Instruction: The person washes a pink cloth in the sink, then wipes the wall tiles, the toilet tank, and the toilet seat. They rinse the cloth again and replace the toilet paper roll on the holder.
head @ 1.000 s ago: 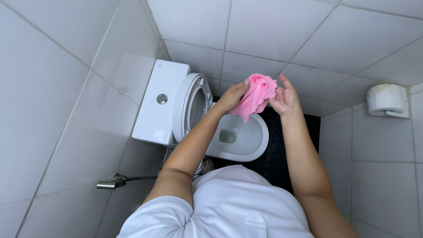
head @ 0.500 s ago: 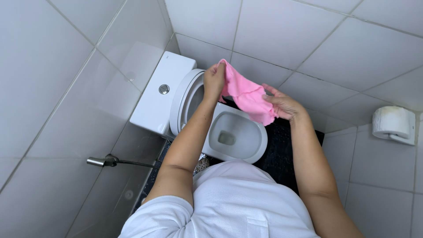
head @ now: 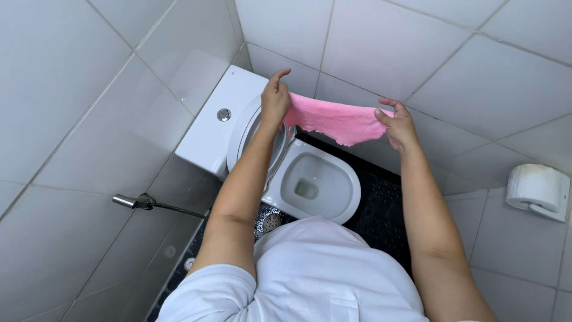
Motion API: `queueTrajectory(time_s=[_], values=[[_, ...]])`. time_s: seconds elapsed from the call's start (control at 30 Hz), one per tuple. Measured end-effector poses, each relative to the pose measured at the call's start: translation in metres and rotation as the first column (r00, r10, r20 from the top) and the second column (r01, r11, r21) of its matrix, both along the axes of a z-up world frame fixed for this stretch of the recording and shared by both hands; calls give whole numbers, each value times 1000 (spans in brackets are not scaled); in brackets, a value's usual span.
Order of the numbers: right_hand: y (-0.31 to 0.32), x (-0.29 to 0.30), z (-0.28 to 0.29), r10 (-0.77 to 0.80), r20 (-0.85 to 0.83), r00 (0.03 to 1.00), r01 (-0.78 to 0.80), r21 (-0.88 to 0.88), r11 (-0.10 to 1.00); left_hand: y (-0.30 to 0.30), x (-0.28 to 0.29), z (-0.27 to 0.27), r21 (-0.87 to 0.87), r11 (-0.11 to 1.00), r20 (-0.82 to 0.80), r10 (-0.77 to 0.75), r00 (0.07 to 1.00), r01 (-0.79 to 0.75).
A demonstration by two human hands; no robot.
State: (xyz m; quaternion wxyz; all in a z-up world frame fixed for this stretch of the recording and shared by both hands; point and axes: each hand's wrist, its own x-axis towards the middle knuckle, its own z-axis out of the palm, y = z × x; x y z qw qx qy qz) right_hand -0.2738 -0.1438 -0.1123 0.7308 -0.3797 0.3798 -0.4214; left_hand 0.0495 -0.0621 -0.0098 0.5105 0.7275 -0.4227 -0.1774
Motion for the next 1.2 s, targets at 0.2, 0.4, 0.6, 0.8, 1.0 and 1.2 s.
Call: queueTrajectory(time_s=[0.2, 0.4, 0.6, 0.8, 1.0, 1.2], values=[[-14, -14, 100, 28, -605, 796, -281, -328, 902, -31, 34, 17, 154, 852, 77, -515, 854, 500], [-50, -27, 176, -344, -773, 533, -322, -562, 762, -67, 11, 93, 309, 905, 511, -418, 751, 293], [-87, -30, 255, -886, -294, 358, -260, -943, 208, -122, -16, 193, -16, 984, 713, -113, 692, 177], [-143, 0, 311, -802, -228, 553, 272, -860, 432, -194, -42, 238, -62, 958, 86, -276, 957, 281], [-213, 39, 264, -888, 144, 436, 157, -984, -82, -275, -67, 185, -707, 617, 278, -207, 938, 346], [-197, 83, 330, -963, -233, 133, -212, -956, 202, -289, -81, 215, -408, 801, 752, 23, 659, 438]])
